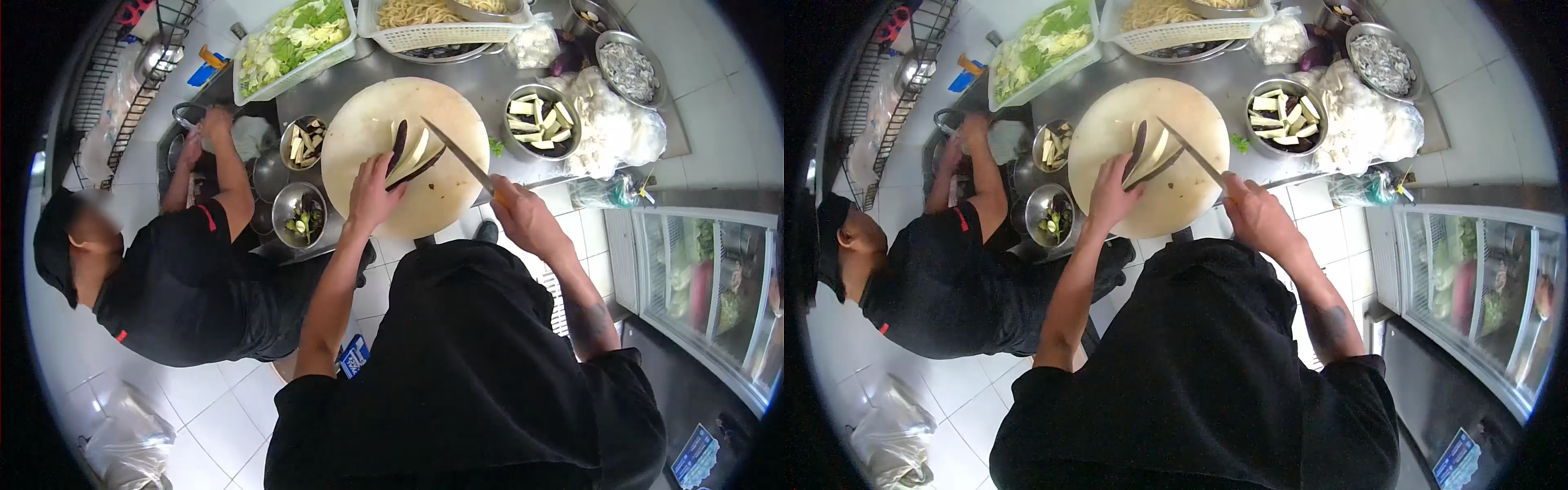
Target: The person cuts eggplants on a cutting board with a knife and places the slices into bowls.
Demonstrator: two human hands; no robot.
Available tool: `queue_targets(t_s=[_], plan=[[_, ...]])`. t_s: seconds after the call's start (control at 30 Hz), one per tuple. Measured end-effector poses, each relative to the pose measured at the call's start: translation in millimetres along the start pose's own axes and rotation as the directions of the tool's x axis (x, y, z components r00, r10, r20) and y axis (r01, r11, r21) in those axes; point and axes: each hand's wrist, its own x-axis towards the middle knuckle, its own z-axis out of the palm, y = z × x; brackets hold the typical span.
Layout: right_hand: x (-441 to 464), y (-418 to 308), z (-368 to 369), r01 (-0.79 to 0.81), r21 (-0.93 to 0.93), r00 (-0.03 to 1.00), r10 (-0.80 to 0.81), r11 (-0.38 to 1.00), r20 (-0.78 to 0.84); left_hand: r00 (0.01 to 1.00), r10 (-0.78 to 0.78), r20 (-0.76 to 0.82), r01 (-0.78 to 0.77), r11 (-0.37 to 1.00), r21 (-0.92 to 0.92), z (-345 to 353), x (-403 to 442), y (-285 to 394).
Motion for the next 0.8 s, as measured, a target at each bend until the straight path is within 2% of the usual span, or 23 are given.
queue_targets(t_s=[0.07, 0.13, 0.2, 0.33, 0.4, 0.6, 0.73, 0.8], plan=[[8.8, -9.1, 2.7, -0.06, -0.139, 0.996, 0.068, 0.988, 0.06, 0.999, -0.003, -0.044, 0.002, 0.999, -0.033, 8.2, 5.5, -1.6], [14.6, -7.1, 7.8, -0.001, -0.188, 0.997, 0.015, 0.982, 0.074, 0.996, -0.013, -0.086, 0.008, 0.998, -0.061, 18.5, 5.3, -8.2], [23.1, -9.2, 5.7, 0.009, -0.263, 0.996, 0.016, 0.965, 0.092, 0.974, -0.222, -0.049, 0.205, 0.95, -0.235, 25.4, 11.6, -12.8], [29.4, -8.4, 2.5, 0.063, -0.232, 0.996, -0.045, 0.971, 0.082, 0.963, -0.267, -0.039, 0.247, 0.929, -0.274, 28.1, 8.3, -16.0], [32.2, -9.0, 2.5, 0.057, -0.238, 0.994, -0.034, 0.97, 0.102, 0.986, -0.143, -0.08, 0.121, 0.965, -0.234, 28.4, 4.9, -17.5], [35.7, -11.0, 3.6, 0.07, -0.263, 0.992, -0.04, 0.962, 0.117, 0.983, -0.088, -0.164, 0.051, 0.975, -0.218, 20.6, 4.8, -7.1], [40.2, -12.6, 2.2, 0.084, -0.28, 0.991, -0.052, 0.956, 0.121, 0.965, -0.215, -0.147, 0.157, 0.93, -0.333, 32.0, 11.7, -4.8], [44.6, -13.7, -2.0, 0.09, -0.305, 0.99, -0.051, 0.948, 0.133, 0.995, 0.036, -0.093, -0.051, 0.986, -0.159, 31.3, 16.7, -4.5]])
